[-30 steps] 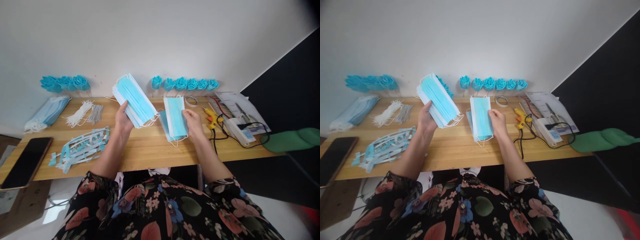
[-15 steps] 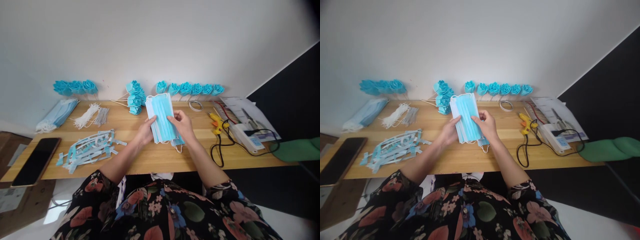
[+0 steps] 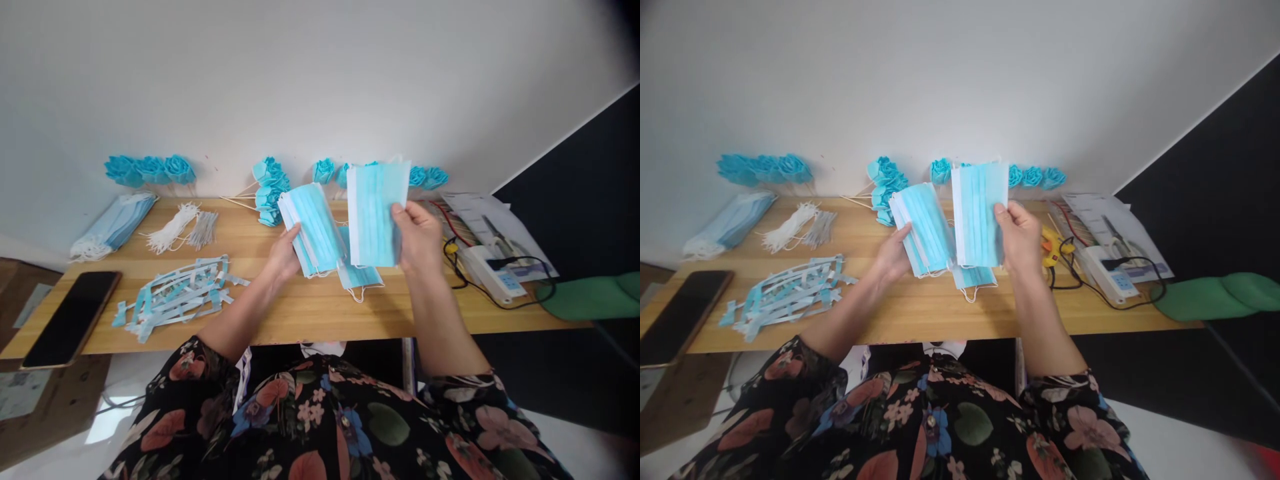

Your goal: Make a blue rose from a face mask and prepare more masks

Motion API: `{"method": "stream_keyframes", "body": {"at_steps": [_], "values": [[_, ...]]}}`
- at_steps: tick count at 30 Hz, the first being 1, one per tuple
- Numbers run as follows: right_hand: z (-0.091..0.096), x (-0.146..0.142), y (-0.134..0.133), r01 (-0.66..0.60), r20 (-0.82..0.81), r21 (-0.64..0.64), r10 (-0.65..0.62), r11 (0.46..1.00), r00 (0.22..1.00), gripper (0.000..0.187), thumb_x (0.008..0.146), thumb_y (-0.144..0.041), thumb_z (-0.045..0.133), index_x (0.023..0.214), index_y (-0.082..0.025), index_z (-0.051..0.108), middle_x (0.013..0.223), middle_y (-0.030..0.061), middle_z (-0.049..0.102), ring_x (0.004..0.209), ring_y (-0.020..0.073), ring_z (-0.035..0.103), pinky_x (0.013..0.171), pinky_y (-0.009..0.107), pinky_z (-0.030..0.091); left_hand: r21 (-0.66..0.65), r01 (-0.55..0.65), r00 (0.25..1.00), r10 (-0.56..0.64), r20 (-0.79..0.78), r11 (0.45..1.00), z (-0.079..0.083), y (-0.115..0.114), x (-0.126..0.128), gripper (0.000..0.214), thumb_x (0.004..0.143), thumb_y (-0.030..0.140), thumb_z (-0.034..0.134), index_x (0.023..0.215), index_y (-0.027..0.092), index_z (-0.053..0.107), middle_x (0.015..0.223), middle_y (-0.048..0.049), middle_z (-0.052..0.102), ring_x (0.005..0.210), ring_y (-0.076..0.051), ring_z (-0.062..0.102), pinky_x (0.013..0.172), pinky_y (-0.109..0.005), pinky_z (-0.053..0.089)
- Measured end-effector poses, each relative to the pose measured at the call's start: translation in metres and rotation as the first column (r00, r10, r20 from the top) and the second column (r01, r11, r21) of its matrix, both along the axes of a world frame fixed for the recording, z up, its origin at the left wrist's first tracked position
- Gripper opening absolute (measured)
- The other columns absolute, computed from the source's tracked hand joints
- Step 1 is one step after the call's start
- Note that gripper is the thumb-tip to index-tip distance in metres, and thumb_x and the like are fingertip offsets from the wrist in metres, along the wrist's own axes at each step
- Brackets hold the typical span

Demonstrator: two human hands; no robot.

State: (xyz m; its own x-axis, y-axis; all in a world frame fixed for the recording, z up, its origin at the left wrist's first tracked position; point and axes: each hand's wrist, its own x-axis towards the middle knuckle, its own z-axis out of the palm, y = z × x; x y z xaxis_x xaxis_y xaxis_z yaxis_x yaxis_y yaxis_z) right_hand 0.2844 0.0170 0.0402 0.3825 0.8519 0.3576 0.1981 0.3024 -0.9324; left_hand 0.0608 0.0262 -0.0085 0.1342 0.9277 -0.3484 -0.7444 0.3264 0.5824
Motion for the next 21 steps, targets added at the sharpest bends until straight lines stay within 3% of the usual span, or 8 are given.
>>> {"method": "stream_keyframes", "body": {"at_steps": [3,5,10,12,15,16,18,21], "values": [[0.018,0.014,-0.001,-0.063,-0.056,0.048,0.066,0.997,0.996,0.026,0.080,-0.045,0.073,0.101,-0.029,0.076,0.094,0.0034,0.075,0.081,0.0220,0.067,0.067,0.036,0.053,-0.018,-0.053,0.999,0.054,0.005,0.998,0.004,0.004,-0.005,0.036,0.095,0.023,0.060,0.131,0.019,0.061,0.125,-0.0115,0.073,0.126,-0.029,0.065,0.113,-0.050,0.050],[0.016,0.018,-0.001,-0.069,-0.031,0.039,0.071,0.997,0.997,0.030,0.081,-0.044,0.073,0.107,-0.030,0.076,0.102,0.0041,0.077,0.087,0.0236,0.070,0.072,0.039,0.057,-0.024,-0.077,0.997,0.077,0.010,0.997,0.008,0.006,-0.009,0.037,0.096,0.024,0.058,0.133,0.017,0.061,0.124,-0.0122,0.074,0.127,-0.029,0.064,0.114,-0.048,0.049],[-0.037,0.018,-0.002,-0.011,0.178,-0.182,0.044,0.983,0.983,0.046,0.086,-0.039,0.062,0.127,-0.022,0.070,0.104,0.0082,0.078,0.092,0.0277,0.072,0.078,0.044,0.060,-0.013,-0.145,0.988,0.145,0.045,0.989,0.019,0.012,-0.027,0.038,0.096,0.028,0.056,0.131,0.015,0.062,0.120,-0.0120,0.075,0.127,-0.029,0.064,0.115,-0.045,0.048],[-0.057,0.015,-0.003,0.068,0.419,-0.278,0.058,0.958,0.906,0.052,0.085,-0.037,0.062,0.132,-0.016,0.066,0.106,0.0134,0.077,0.099,0.0330,0.072,0.086,0.052,0.058,-0.015,-0.171,0.984,0.171,0.048,0.985,0.021,0.014,-0.032,0.040,0.095,0.029,0.058,0.132,0.015,0.062,0.119,-0.0114,0.076,0.124,-0.029,0.066,0.114,-0.044,0.049],[-0.062,0.009,-0.008,0.106,0.664,-0.163,0.030,0.981,0.747,0.054,0.087,-0.039,0.062,0.134,-0.013,0.065,0.131,0.0202,0.069,0.126,0.0373,0.061,0.110,0.058,0.045,-0.035,-0.132,0.990,0.133,0.035,0.991,0.019,0.012,-0.028,0.042,0.093,0.029,0.061,0.133,0.016,0.061,0.118,-0.0117,0.076,0.120,-0.030,0.068,0.113,-0.046,0.051],[-0.058,0.006,-0.009,0.071,0.653,-0.133,0.033,0.989,0.757,0.054,0.089,-0.042,0.060,0.135,-0.014,0.064,0.136,0.0198,0.066,0.130,0.0362,0.059,0.112,0.057,0.043,-0.043,-0.098,0.995,0.099,0.030,0.994,0.018,0.010,-0.024,0.042,0.092,0.029,0.062,0.132,0.016,0.062,0.117,-0.0121,0.076,0.119,-0.031,0.069,0.112,-0.047,0.051],[-0.047,-0.003,-0.010,-0.053,0.490,-0.162,0.127,0.985,0.862,0.056,0.090,-0.049,0.060,0.136,-0.018,0.063,0.134,0.0170,0.067,0.126,0.0325,0.062,0.108,0.053,0.048,-0.051,-0.014,1.000,0.016,0.023,0.999,0.014,0.003,-0.013,0.042,0.091,0.029,0.065,0.130,0.015,0.062,0.117,-0.0134,0.076,0.119,-0.032,0.069,0.112,-0.049,0.051],[-0.037,-0.020,-0.009,-0.318,0.120,-0.241,0.354,0.917,0.928,0.063,0.080,-0.060,0.070,0.130,-0.022,0.065,0.127,0.0127,0.072,0.118,0.0288,0.067,0.101,0.046,0.054,-0.041,0.098,0.995,-0.098,0.005,0.994,0.009,-0.008,0.003,0.038,0.089,0.027,0.067,0.124,0.013,0.064,0.114,-0.0147,0.076,0.118,-0.032,0.069,0.112,-0.050,0.050]]}}
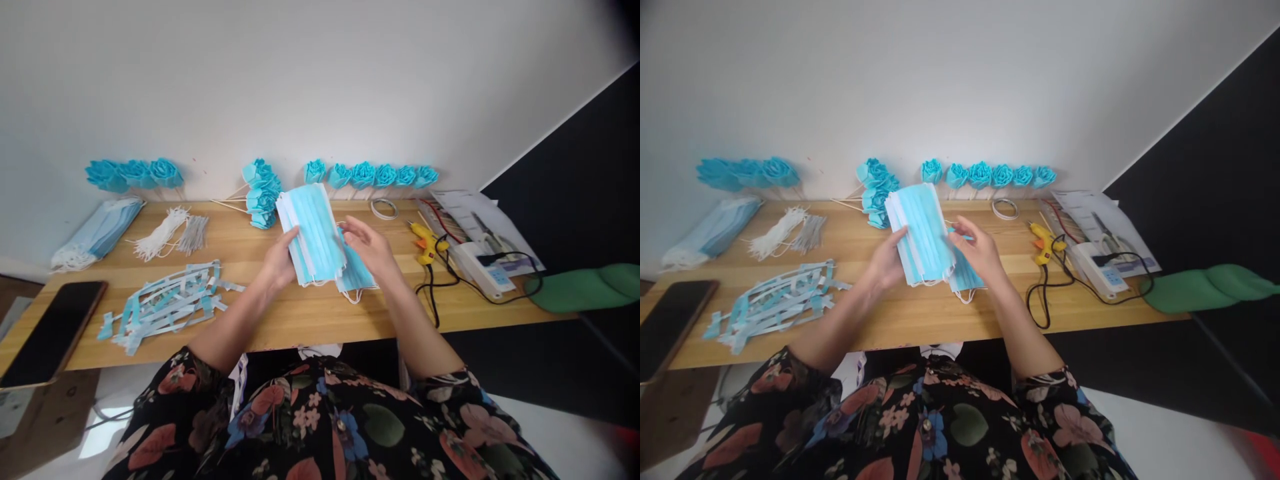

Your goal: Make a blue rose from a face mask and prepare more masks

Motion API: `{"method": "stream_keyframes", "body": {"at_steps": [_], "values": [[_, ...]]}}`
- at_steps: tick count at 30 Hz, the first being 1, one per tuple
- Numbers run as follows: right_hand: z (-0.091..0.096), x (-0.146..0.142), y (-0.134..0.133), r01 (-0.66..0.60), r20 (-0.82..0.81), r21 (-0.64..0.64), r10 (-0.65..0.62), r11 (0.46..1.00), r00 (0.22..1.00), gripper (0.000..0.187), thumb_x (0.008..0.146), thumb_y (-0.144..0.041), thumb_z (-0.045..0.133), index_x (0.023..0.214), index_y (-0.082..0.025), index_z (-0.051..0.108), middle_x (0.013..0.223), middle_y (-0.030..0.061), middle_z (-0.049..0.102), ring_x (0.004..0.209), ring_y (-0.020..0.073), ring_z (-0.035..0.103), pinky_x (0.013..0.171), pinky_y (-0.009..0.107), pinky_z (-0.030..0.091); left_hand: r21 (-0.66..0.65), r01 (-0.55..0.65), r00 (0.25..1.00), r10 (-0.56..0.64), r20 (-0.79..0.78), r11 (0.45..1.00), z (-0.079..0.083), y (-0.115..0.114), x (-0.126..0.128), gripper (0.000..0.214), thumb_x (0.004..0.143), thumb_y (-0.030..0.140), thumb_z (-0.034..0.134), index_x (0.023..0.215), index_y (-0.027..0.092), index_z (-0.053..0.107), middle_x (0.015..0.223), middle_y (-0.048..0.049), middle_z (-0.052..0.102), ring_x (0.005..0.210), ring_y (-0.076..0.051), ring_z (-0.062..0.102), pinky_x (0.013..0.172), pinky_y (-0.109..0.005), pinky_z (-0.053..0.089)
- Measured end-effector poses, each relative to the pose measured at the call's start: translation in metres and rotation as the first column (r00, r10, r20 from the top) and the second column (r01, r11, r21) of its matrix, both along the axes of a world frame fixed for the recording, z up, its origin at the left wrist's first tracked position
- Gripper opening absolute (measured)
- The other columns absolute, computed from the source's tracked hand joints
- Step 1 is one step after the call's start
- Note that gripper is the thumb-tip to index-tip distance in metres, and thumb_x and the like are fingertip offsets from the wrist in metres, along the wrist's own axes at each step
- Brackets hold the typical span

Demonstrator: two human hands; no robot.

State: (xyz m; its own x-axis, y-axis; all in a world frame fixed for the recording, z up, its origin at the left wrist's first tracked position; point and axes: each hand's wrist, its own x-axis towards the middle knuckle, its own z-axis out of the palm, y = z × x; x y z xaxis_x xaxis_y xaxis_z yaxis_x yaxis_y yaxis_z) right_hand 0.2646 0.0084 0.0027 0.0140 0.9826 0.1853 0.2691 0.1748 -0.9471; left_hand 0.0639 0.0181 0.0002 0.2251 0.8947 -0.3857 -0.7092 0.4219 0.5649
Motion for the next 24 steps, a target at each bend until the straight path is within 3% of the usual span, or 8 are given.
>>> {"method": "stream_keyframes", "body": {"at_steps": [2,4,6,9,12,14,18,24], "values": [[-0.001,-0.011,0.001,-0.068,-0.165,-0.065,0.056,0.996,0.985,0.059,0.072,-0.061,0.076,0.117,-0.023,0.070,0.118,0.0100,0.074,0.109,0.0263,0.069,0.095,0.042,0.056,0.021,0.039,0.999,-0.039,-0.025,0.999,-0.002,-0.006,0.007,0.032,0.089,0.025,0.067,0.117,0.012,0.067,0.111,-0.0152,0.077,0.117,-0.033,0.069,0.112,-0.050,0.050],[-0.005,-0.019,0.001,-0.015,-0.242,-0.108,-0.011,0.994,0.970,0.048,0.068,-0.060,0.080,0.095,-0.022,0.071,0.096,0.0057,0.075,0.088,0.0216,0.069,0.080,0.036,0.057,0.046,0.062,0.997,-0.061,-0.041,0.997,-0.003,-0.010,0.011,0.027,0.088,0.024,0.068,0.112,0.011,0.068,0.109,-0.0163,0.077,0.117,-0.033,0.069,0.113,-0.051,0.050],[-0.009,-0.022,0.000,0.105,-0.234,-0.128,-0.133,0.986,0.963,0.040,0.066,-0.057,0.080,0.076,-0.021,0.065,0.073,0.0002,0.067,0.066,0.0159,0.059,0.063,0.029,0.049,0.060,0.089,0.995,-0.087,-0.042,0.994,-0.004,-0.012,0.012,0.027,0.088,0.024,0.069,0.111,0.011,0.069,0.110,-0.0168,0.077,0.119,-0.034,0.068,0.113,-0.051,0.049],[-0.010,-0.019,-0.003,0.191,-0.132,-0.084,-0.201,0.978,0.971,0.038,0.071,-0.054,0.074,0.064,-0.020,0.058,0.059,-0.0039,0.053,0.057,0.0116,0.043,0.054,0.026,0.035,0.068,0.120,0.992,-0.117,-0.045,0.990,-0.004,-0.012,0.011,0.029,0.087,0.024,0.071,0.113,0.012,0.069,0.111,-0.0162,0.077,0.119,-0.034,0.069,0.113,-0.052,0.049],[-0.004,-0.011,-0.006,0.233,0.005,-0.014,-0.232,0.972,0.973,0.033,0.078,-0.049,0.068,0.064,-0.019,0.061,0.057,-0.0045,0.047,0.057,0.0114,0.040,0.054,0.026,0.032,0.068,0.110,0.993,-0.107,-0.049,0.992,-0.004,-0.010,0.011,0.025,0.088,0.022,0.069,0.110,0.012,0.070,0.112,-0.0162,0.077,0.118,-0.033,0.069,0.113,-0.052,0.049],[0.005,-0.003,-0.008,0.288,0.038,0.039,-0.289,0.957,0.956,0.027,0.079,-0.044,0.067,0.071,-0.019,0.066,0.060,-0.0039,0.052,0.059,0.0124,0.044,0.056,0.026,0.035,0.032,0.074,0.996,-0.071,-0.062,0.997,-0.005,-0.008,0.010,0.021,0.089,0.022,0.067,0.108,0.013,0.070,0.112,-0.0154,0.077,0.117,-0.032,0.069,0.113,-0.052,0.049],[0.034,0.015,-0.010,0.321,-0.127,0.138,-0.305,0.937,0.944,0.021,0.078,-0.040,0.072,0.090,-0.023,0.072,0.080,-0.0002,0.068,0.071,0.0159,0.060,0.065,0.029,0.049,-0.020,-0.013,0.996,0.011,-0.089,1.000,-0.008,-0.001,0.003,0.025,0.090,0.025,0.067,0.114,0.016,0.068,0.115,-0.0131,0.076,0.119,-0.031,0.068,0.112,-0.052,0.050],[0.083,0.030,-0.021,0.383,-0.365,0.242,-0.282,0.891,0.887,0.025,0.075,-0.035,0.077,0.098,-0.025,0.074,0.103,0.0045,0.074,0.091,0.0216,0.070,0.080,0.039,0.058,-0.058,-0.089,0.993,0.084,-0.082,0.994,-0.009,0.009,-0.007,0.034,0.093,0.028,0.063,0.125,0.016,0.064,0.119,-0.0138,0.075,0.123,-0.030,0.066,0.109,-0.047,0.053]]}}
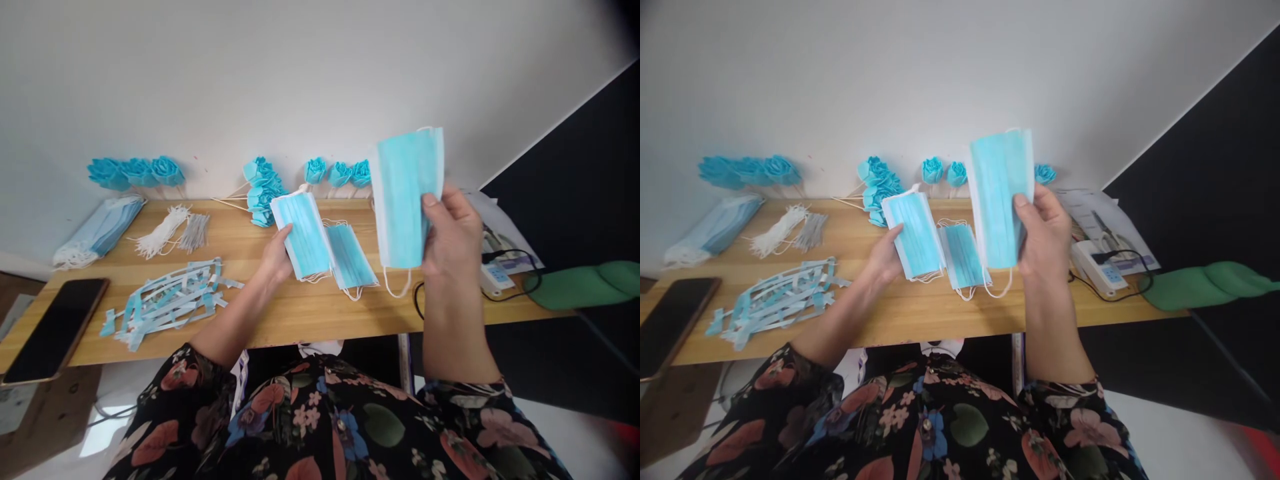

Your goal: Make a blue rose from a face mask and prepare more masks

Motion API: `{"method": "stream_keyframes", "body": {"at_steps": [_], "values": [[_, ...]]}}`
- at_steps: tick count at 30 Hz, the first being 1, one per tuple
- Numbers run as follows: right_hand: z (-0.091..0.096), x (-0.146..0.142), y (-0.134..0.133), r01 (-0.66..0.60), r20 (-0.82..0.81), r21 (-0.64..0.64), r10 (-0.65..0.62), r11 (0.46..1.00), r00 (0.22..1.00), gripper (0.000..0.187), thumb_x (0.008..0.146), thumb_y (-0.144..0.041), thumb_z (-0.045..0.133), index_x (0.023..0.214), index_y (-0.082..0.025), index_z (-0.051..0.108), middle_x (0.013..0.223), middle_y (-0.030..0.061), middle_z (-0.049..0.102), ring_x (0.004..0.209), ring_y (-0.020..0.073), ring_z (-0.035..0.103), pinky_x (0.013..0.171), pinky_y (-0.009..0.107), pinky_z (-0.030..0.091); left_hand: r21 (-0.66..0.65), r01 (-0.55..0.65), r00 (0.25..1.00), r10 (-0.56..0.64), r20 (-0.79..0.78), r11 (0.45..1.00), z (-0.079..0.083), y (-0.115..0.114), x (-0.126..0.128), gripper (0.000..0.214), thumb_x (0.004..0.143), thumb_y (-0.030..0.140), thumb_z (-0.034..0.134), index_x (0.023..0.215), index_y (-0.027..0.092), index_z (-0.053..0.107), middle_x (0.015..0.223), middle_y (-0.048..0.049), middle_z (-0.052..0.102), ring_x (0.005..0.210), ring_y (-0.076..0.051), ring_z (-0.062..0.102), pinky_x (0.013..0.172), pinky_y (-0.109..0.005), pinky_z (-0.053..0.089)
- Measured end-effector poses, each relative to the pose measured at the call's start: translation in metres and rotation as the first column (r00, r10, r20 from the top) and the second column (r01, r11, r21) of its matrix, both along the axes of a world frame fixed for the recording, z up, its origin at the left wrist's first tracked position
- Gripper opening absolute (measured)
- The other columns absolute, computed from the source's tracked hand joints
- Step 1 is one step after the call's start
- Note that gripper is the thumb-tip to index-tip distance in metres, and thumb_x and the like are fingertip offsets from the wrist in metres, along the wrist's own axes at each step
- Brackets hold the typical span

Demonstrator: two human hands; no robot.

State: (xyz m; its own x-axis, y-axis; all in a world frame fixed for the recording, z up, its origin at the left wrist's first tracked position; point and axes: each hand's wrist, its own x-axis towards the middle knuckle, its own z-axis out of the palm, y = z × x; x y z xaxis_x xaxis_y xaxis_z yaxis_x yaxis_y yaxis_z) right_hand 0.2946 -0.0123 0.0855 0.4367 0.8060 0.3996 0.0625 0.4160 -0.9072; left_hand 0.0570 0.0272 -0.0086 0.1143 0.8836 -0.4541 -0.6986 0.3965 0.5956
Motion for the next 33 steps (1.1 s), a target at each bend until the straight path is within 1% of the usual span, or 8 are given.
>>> {"method": "stream_keyframes", "body": {"at_steps": [3,7,11,14,17,21,26,33], "values": [[-0.005,0.000,-0.002,0.013,-0.049,0.028,-0.012,1.000,0.999,0.030,0.076,-0.035,0.076,0.102,-0.022,0.074,0.111,0.0070,0.074,0.101,0.0247,0.071,0.086,0.042,0.059,-0.013,-0.044,0.999,0.044,0.008,0.999,0.004,0.003,-0.005,0.038,0.094,0.029,0.060,0.130,0.017,0.062,0.120,-0.0137,0.075,0.123,-0.030,0.067,0.109,-0.046,0.054],[-0.058,-0.001,0.004,0.003,-0.009,-0.138,-0.004,0.990,1.000,0.041,0.078,-0.036,0.073,0.117,-0.026,0.070,0.113,0.0058,0.074,0.099,0.0250,0.071,0.086,0.045,0.059,0.004,-0.074,0.997,0.074,0.023,0.997,0.010,0.005,-0.012,0.043,0.095,0.032,0.058,0.135,0.017,0.060,0.122,-0.0130,0.074,0.123,-0.030,0.066,0.110,-0.046,0.053],[-0.105,0.000,0.007,0.087,0.360,-0.299,0.028,0.950,0.932,0.040,0.075,-0.035,0.074,0.114,-0.024,0.072,0.111,0.0119,0.075,0.106,0.0315,0.068,0.095,0.053,0.053,0.046,-0.083,0.996,0.082,0.026,0.995,0.015,0.004,-0.014,0.045,0.095,0.035,0.058,0.136,0.017,0.059,0.125,-0.0128,0.073,0.124,-0.031,0.066,0.110,-0.046,0.052],[-0.101,-0.003,0.005,0.157,0.614,-0.174,-0.017,0.972,0.789,0.041,0.080,-0.038,0.071,0.118,-0.023,0.070,0.128,0.0138,0.070,0.123,0.0323,0.060,0.108,0.056,0.043,0.056,-0.029,0.999,0.026,0.045,0.998,0.017,-0.001,-0.008,0.044,0.096,0.038,0.056,0.135,0.017,0.060,0.123,-0.0133,0.074,0.125,-0.032,0.065,0.111,-0.047,0.051],[-0.082,-0.015,0.006,0.006,0.490,-0.242,0.117,0.970,0.864,0.043,0.085,-0.046,0.067,0.121,-0.024,0.067,0.116,0.0102,0.074,0.108,0.0257,0.067,0.092,0.045,0.053,0.037,0.087,0.994,-0.089,0.059,0.995,0.016,-0.009,0.002,0.042,0.097,0.038,0.054,0.132,0.015,0.062,0.121,-0.0150,0.074,0.125,-0.034,0.065,0.112,-0.051,0.051],[-0.075,-0.038,0.013,-0.150,0.306,-0.368,0.272,0.918,0.912,0.038,0.077,-0.051,0.074,0.101,-0.023,0.068,0.090,0.0041,0.073,0.081,0.0194,0.066,0.072,0.034,0.052,0.011,0.185,0.981,-0.185,0.052,0.983,0.010,-0.019,0.015,0.040,0.097,0.035,0.057,0.130,0.013,0.063,0.127,-0.0166,0.072,0.129,-0.033,0.063,0.112,-0.050,0.050],[-0.083,-0.051,0.015,-0.059,0.307,-0.396,0.192,0.916,0.932,0.036,0.074,-0.050,0.074,0.064,-0.022,0.054,0.060,-0.0040,0.053,0.058,0.0120,0.045,0.058,0.027,0.038,0.086,0.223,0.973,-0.227,0.048,0.971,0.003,-0.023,0.021,0.037,0.095,0.035,0.062,0.124,0.014,0.066,0.128,-0.0159,0.072,0.130,-0.033,0.062,0.115,-0.051,0.048],[-0.078,-0.048,0.013,-0.047,0.398,-0.362,0.200,0.931,0.895,0.036,0.083,-0.048,0.061,0.061,-0.021,0.050,0.057,-0.0046,0.042,0.057,0.0116,0.037,0.056,0.027,0.029,0.137,0.200,0.978,-0.206,0.033,0.970,0.004,-0.023,0.021,0.025,0.097,0.031,0.059,0.114,0.016,0.070,0.124,-0.0121,0.074,0.133,-0.032,0.059,0.119,-0.051,0.044]]}}
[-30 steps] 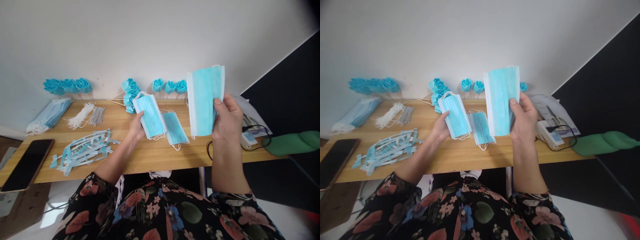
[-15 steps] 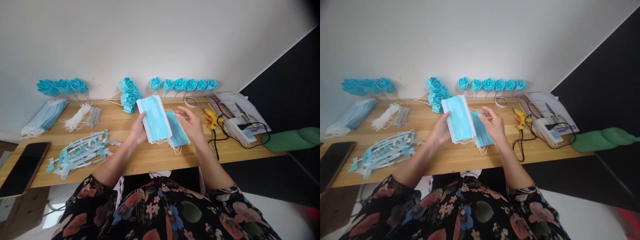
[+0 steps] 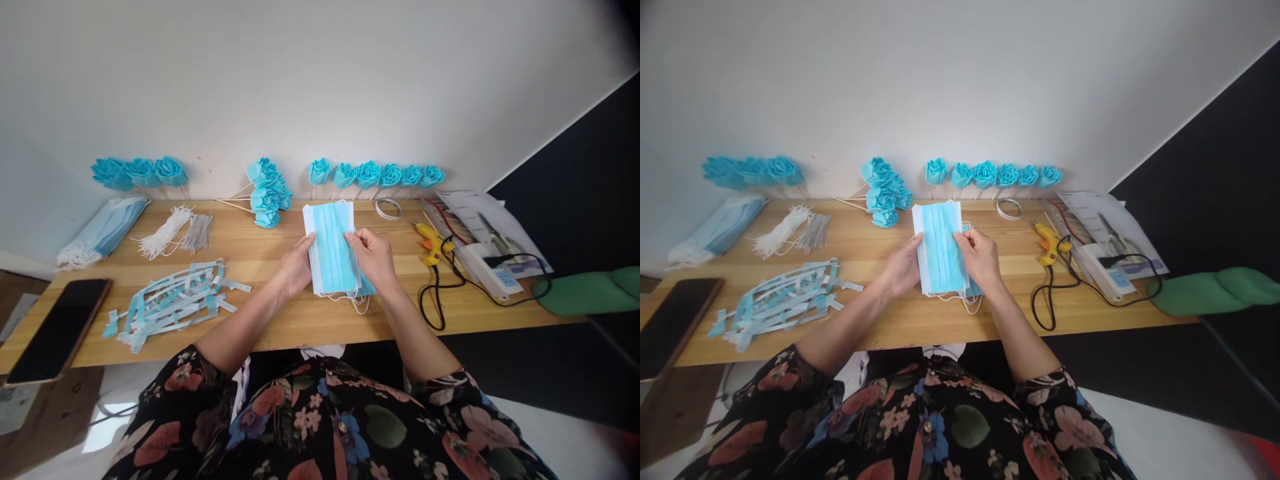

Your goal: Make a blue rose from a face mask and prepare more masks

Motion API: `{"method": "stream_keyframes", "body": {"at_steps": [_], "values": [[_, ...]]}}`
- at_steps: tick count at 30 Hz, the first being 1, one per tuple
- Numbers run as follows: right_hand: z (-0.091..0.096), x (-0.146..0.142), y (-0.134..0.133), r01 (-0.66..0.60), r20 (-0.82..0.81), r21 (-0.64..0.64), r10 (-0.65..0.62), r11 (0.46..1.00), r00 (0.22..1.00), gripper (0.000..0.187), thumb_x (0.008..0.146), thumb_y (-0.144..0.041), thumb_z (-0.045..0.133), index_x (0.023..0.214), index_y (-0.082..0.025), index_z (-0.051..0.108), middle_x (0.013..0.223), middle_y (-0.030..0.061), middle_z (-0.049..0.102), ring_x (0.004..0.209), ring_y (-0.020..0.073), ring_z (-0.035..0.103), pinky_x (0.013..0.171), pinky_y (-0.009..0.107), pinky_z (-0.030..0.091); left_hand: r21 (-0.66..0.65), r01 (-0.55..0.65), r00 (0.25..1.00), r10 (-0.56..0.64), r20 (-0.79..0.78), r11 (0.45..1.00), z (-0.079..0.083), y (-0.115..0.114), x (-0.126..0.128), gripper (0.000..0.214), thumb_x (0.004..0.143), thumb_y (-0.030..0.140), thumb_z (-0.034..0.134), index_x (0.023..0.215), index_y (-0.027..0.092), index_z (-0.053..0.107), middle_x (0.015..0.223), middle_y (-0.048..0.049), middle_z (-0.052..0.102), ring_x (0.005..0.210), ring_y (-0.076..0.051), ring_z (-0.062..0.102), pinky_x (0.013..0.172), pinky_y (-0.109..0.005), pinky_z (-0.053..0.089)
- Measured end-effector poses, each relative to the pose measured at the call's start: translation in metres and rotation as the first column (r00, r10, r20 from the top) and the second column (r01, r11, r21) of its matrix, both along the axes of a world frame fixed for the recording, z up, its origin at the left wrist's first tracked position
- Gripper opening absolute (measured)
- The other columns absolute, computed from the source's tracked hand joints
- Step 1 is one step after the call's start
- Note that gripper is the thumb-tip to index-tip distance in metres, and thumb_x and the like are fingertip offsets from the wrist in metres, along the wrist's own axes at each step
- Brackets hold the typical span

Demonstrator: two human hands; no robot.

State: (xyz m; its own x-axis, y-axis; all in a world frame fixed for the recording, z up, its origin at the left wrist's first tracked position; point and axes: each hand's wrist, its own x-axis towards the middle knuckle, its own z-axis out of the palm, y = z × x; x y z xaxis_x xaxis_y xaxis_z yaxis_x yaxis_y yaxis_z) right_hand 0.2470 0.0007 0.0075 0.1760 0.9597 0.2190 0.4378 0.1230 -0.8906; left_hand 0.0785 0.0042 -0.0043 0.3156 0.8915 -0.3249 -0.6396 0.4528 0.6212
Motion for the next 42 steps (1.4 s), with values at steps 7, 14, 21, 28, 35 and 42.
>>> {"method": "stream_keyframes", "body": {"at_steps": [7,14,21,28,35,42], "values": [[0.002,0.006,-0.003,-0.005,0.127,0.064,-0.003,0.998,0.992,0.043,0.090,-0.045,0.052,0.059,-0.022,0.035,0.057,-0.0049,0.030,0.057,0.0111,0.031,0.056,0.029,0.024,-0.033,-0.009,1.000,0.009,0.014,0.999,-0.001,0.002,-0.001,0.022,0.097,0.029,0.059,0.109,0.015,0.070,0.118,-0.0126,0.076,0.129,-0.031,0.062,0.117,-0.049,0.046],[0.028,0.037,-0.003,0.164,-0.104,0.164,-0.148,0.973,0.983,0.039,0.089,-0.051,0.062,0.066,-0.022,0.050,0.060,-0.0049,0.036,0.054,0.0107,0.032,0.052,0.027,0.023,-0.130,-0.082,0.997,0.081,-0.007,0.988,-0.001,0.008,-0.006,0.028,0.099,0.029,0.055,0.120,0.016,0.067,0.127,-0.0129,0.072,0.129,-0.029,0.062,0.115,-0.044,0.049],[0.060,0.064,-0.007,0.192,-0.232,0.244,-0.135,0.950,0.963,0.042,0.087,-0.064,0.065,0.072,-0.026,0.057,0.060,-0.0025,0.046,0.054,0.0143,0.046,0.049,0.027,0.034,-0.222,-0.331,0.944,0.326,-0.061,0.917,0.012,0.019,-0.019,0.034,0.102,0.029,0.050,0.130,0.016,0.064,0.130,-0.0110,0.071,0.129,-0.025,0.063,0.112,-0.039,0.052],[-0.016,0.053,-0.003,0.139,0.211,-0.061,-0.124,0.988,0.970,0.032,0.090,-0.049,0.058,0.090,-0.019,0.069,0.076,0.0048,0.069,0.073,0.0223,0.063,0.068,0.036,0.050,-0.157,-0.418,0.908,0.418,-0.037,0.895,0.022,0.025,-0.034,0.037,0.103,0.031,0.047,0.131,0.016,0.063,0.131,-0.0101,0.071,0.129,-0.024,0.063,0.109,-0.036,0.054],[-0.008,0.042,-0.007,0.004,0.139,0.039,-0.010,0.999,0.990,0.050,0.092,-0.051,0.058,0.131,-0.021,0.064,0.125,0.0137,0.072,0.116,0.0289,0.066,0.102,0.050,0.051,-0.086,-0.189,0.980,0.184,-0.071,0.978,0.012,0.016,-0.016,0.037,0.099,0.034,0.053,0.127,0.012,0.064,0.123,-0.0152,0.074,0.120,-0.030,0.068,0.108,-0.045,0.054],[0.006,-0.009,-0.006,-0.477,-0.430,-0.009,0.427,0.879,0.795,0.062,0.076,-0.054,0.079,0.129,-0.026,0.063,0.127,0.0072,0.071,0.120,0.0277,0.065,0.105,0.046,0.053,0.445,-0.062,0.947,0.193,-0.256,0.893,0.005,-0.001,-0.015,0.040,0.091,0.050,0.065,0.115,0.019,0.069,0.115,-0.0077,0.076,0.119,-0.029,0.066,0.105,-0.042,0.053]]}}
